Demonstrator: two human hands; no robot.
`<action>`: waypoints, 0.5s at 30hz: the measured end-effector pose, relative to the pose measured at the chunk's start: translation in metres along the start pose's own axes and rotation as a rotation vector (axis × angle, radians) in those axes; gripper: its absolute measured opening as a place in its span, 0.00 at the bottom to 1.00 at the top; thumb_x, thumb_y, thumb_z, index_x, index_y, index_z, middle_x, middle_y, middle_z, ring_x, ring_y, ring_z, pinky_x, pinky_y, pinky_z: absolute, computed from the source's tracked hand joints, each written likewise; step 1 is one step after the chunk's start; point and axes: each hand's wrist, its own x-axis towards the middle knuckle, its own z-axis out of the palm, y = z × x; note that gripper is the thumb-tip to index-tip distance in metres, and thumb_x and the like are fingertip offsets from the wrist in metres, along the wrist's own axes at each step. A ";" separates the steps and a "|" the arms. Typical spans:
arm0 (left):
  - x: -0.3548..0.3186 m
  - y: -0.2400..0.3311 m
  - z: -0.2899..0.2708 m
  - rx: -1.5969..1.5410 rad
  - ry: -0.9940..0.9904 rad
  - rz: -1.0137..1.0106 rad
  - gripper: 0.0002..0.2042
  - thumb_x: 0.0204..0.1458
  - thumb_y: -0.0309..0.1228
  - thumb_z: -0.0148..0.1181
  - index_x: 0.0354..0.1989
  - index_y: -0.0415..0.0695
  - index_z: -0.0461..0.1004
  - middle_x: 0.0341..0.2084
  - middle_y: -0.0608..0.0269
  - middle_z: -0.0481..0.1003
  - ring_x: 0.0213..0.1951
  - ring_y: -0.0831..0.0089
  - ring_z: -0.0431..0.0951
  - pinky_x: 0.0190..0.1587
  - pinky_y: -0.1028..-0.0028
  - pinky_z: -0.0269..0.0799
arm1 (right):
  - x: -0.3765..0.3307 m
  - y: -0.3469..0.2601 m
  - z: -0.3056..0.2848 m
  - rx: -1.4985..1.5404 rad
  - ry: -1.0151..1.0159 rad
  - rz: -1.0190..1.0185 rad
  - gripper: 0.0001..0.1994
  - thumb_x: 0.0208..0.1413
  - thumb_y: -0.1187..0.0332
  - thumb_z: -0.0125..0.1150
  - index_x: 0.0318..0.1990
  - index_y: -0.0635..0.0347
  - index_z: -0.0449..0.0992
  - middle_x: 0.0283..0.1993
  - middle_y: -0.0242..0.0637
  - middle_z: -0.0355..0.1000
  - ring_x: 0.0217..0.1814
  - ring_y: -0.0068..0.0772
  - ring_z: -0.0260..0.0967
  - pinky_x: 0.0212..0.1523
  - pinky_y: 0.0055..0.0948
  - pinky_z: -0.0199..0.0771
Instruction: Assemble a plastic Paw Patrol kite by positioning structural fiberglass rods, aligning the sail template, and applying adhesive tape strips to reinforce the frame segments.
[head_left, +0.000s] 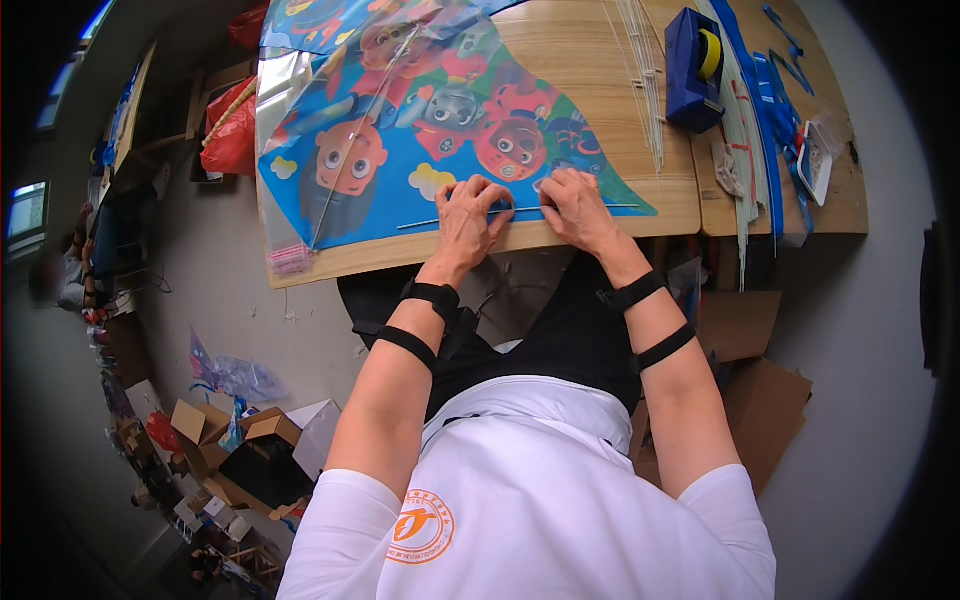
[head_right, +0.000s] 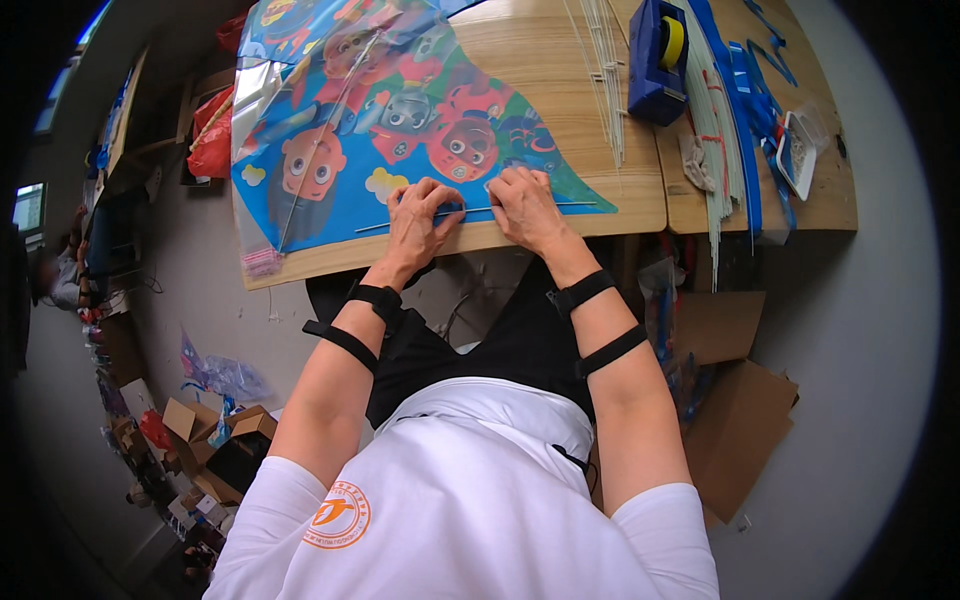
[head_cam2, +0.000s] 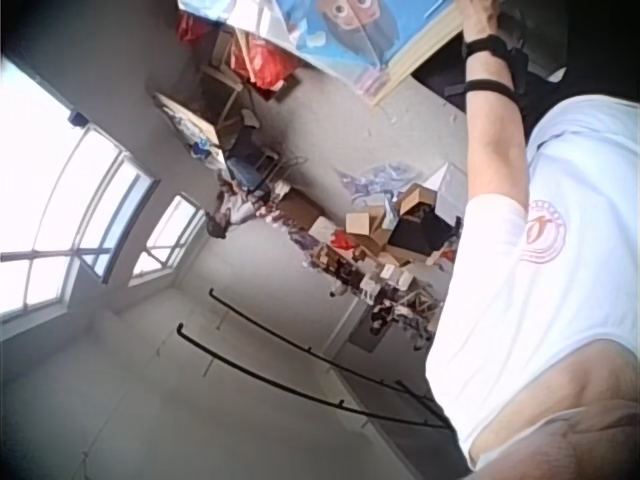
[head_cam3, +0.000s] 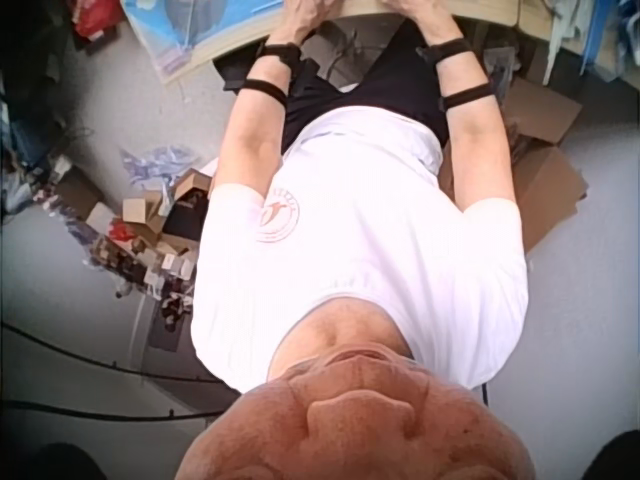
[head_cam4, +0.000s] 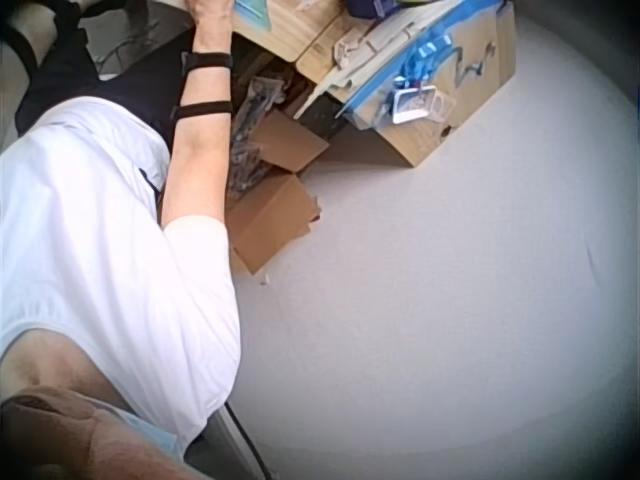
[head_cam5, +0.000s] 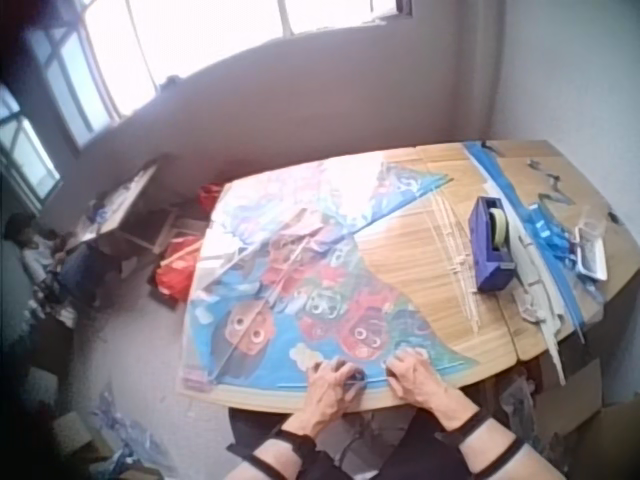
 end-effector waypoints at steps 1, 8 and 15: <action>0.001 0.000 0.000 0.000 0.006 -0.001 0.09 0.47 0.32 0.67 0.38 0.54 0.78 0.36 0.67 0.71 0.47 0.62 0.71 0.59 0.59 0.52 | 0.001 0.000 0.000 0.007 0.006 -0.004 0.05 0.45 0.73 0.62 0.30 0.54 0.72 0.34 0.35 0.68 0.44 0.41 0.67 0.49 0.41 0.60; 0.004 0.002 -0.001 -0.021 -0.002 0.027 0.12 0.45 0.31 0.68 0.39 0.54 0.76 0.37 0.67 0.72 0.48 0.62 0.71 0.58 0.60 0.52 | -0.002 0.002 -0.006 -0.027 0.000 0.026 0.07 0.43 0.71 0.64 0.30 0.53 0.71 0.34 0.35 0.68 0.44 0.40 0.67 0.49 0.41 0.59; 0.001 0.003 -0.010 -0.073 -0.080 -0.037 0.19 0.44 0.31 0.69 0.46 0.50 0.72 0.35 0.66 0.72 0.44 0.66 0.74 0.59 0.61 0.52 | -0.002 -0.005 -0.011 0.051 0.058 0.037 0.09 0.46 0.64 0.67 0.31 0.54 0.73 0.34 0.35 0.69 0.45 0.41 0.67 0.51 0.39 0.61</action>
